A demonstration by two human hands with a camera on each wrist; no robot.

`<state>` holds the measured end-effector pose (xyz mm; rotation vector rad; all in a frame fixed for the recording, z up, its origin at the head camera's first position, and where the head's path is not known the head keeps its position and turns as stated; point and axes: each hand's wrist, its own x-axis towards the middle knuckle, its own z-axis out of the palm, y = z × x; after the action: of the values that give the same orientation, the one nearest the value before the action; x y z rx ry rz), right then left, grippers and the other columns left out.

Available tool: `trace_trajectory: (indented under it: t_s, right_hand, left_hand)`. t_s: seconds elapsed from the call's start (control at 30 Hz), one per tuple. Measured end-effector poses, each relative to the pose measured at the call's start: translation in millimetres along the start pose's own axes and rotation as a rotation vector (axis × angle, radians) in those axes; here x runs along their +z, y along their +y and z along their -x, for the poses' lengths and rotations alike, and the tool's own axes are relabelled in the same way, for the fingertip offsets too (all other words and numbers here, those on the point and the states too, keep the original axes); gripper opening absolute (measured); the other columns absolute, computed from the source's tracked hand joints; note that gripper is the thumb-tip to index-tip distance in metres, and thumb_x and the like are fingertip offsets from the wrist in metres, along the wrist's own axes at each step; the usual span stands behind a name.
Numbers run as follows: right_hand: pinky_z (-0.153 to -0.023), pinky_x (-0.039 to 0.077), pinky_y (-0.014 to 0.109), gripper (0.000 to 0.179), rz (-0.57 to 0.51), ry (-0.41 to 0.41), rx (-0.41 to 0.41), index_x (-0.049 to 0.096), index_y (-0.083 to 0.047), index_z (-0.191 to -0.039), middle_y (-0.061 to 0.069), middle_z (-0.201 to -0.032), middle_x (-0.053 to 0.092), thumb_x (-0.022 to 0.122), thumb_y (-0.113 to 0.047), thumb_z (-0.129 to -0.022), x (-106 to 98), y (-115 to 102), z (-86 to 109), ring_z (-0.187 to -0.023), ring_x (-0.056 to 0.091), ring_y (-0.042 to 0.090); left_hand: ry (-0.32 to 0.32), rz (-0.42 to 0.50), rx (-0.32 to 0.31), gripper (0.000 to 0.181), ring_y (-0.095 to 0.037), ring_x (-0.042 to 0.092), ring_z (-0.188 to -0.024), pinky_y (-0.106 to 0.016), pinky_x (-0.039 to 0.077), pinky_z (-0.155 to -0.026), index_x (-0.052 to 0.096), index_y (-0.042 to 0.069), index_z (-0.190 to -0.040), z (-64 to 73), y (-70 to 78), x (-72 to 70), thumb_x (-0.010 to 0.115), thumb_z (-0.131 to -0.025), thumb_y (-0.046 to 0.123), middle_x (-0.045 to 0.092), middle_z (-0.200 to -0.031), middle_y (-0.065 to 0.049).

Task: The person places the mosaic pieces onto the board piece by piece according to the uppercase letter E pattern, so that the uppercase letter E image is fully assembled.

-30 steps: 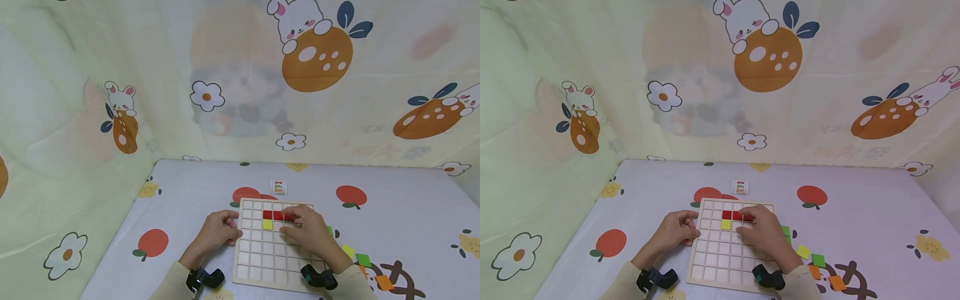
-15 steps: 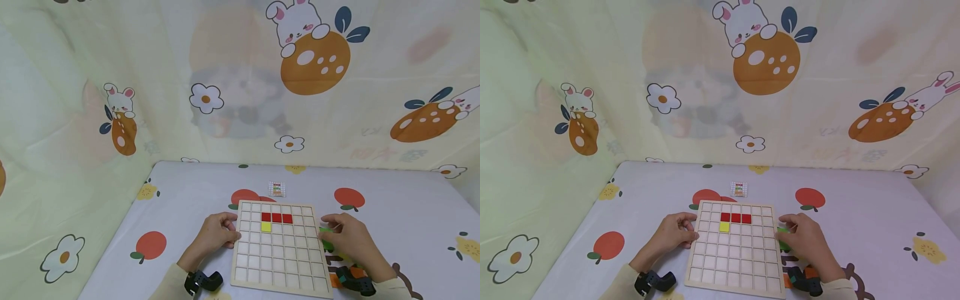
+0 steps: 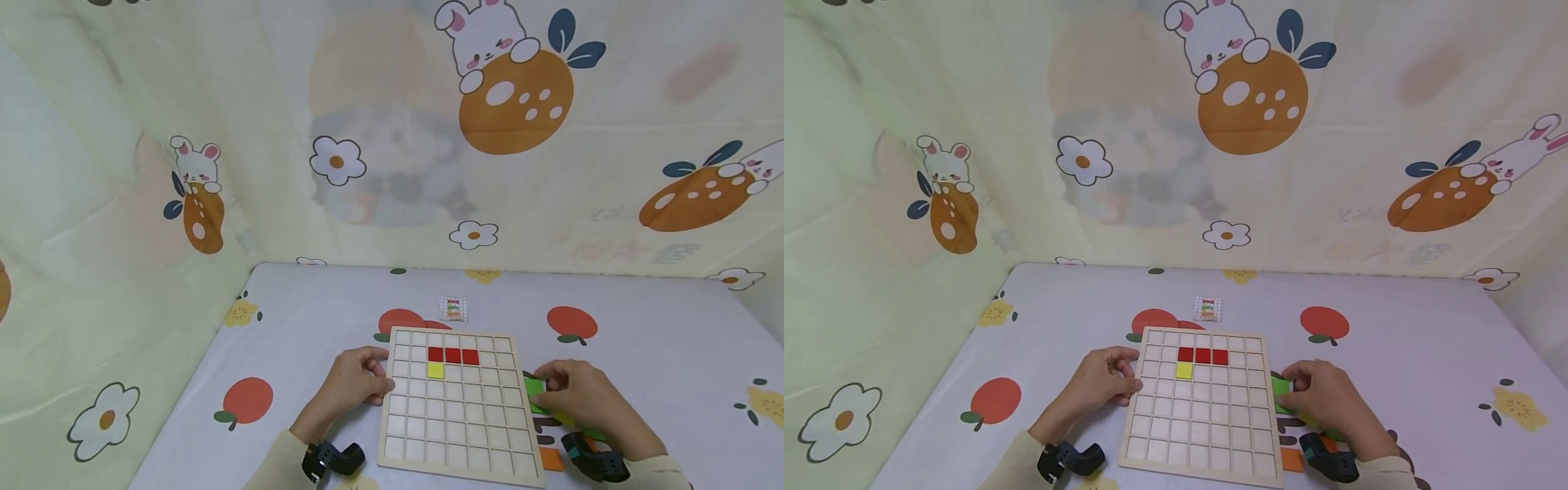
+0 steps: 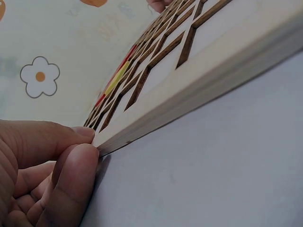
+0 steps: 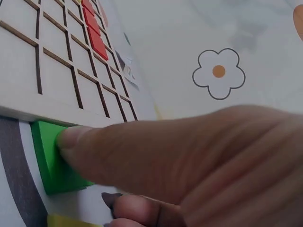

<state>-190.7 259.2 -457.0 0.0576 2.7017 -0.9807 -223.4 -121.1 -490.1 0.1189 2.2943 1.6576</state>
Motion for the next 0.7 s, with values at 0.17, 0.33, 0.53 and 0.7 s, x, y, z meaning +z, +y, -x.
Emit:
trace_trajectory:
  t_s: [0.17,0.33,0.53,0.7]
  right_hand:
    - [-0.064,0.041,0.030,0.035,-0.044,-0.020,0.010,0.072,-0.005,-0.108,0.004,-0.084,0.056,0.088,-0.020,-0.081,-1.7,3.4,1.0,-0.083,0.052,0.021]
    - [-0.062,0.045,0.031,0.028,-0.084,-0.008,0.032,0.068,-0.004,-0.104,0.005,-0.084,0.058,0.084,-0.015,-0.084,-1.8,1.9,1.1,-0.081,0.054,0.022]
    - [-0.061,0.050,0.032,0.023,-0.113,0.008,0.051,0.069,-0.005,-0.103,0.005,-0.085,0.064,0.081,-0.018,-0.089,0.2,3.3,-0.8,-0.079,0.058,0.022]
    - [-0.061,0.052,0.031,0.024,-0.172,0.021,0.013,0.071,-0.004,-0.108,0.006,-0.086,0.066,0.080,-0.019,-0.092,1.8,7.3,-1.9,-0.079,0.060,0.022]
  left_hand:
    - [-0.001,0.008,-0.004,0.051,-0.013,0.063,-0.056,-0.024,0.058,-0.053,0.065,-0.002,-0.130,0.5,0.3,-0.6,0.083,-0.083,0.001,0.063,-0.084,-0.009]
    - [0.004,0.003,-0.009,0.051,-0.013,0.063,-0.057,-0.024,0.059,-0.053,0.065,-0.002,-0.131,0.1,1.4,-0.5,0.083,-0.083,0.001,0.063,-0.085,-0.009]
    - [0.007,-0.004,-0.018,0.051,-0.012,0.063,-0.057,-0.024,0.059,-0.054,0.065,-0.002,-0.131,0.0,2.2,-0.4,0.083,-0.083,0.001,0.063,-0.085,-0.008]
    - [0.011,-0.007,-0.022,0.051,-0.012,0.062,-0.057,-0.024,0.059,-0.054,0.065,-0.001,-0.131,-0.2,1.9,0.3,0.083,-0.083,0.001,0.063,-0.085,-0.008]
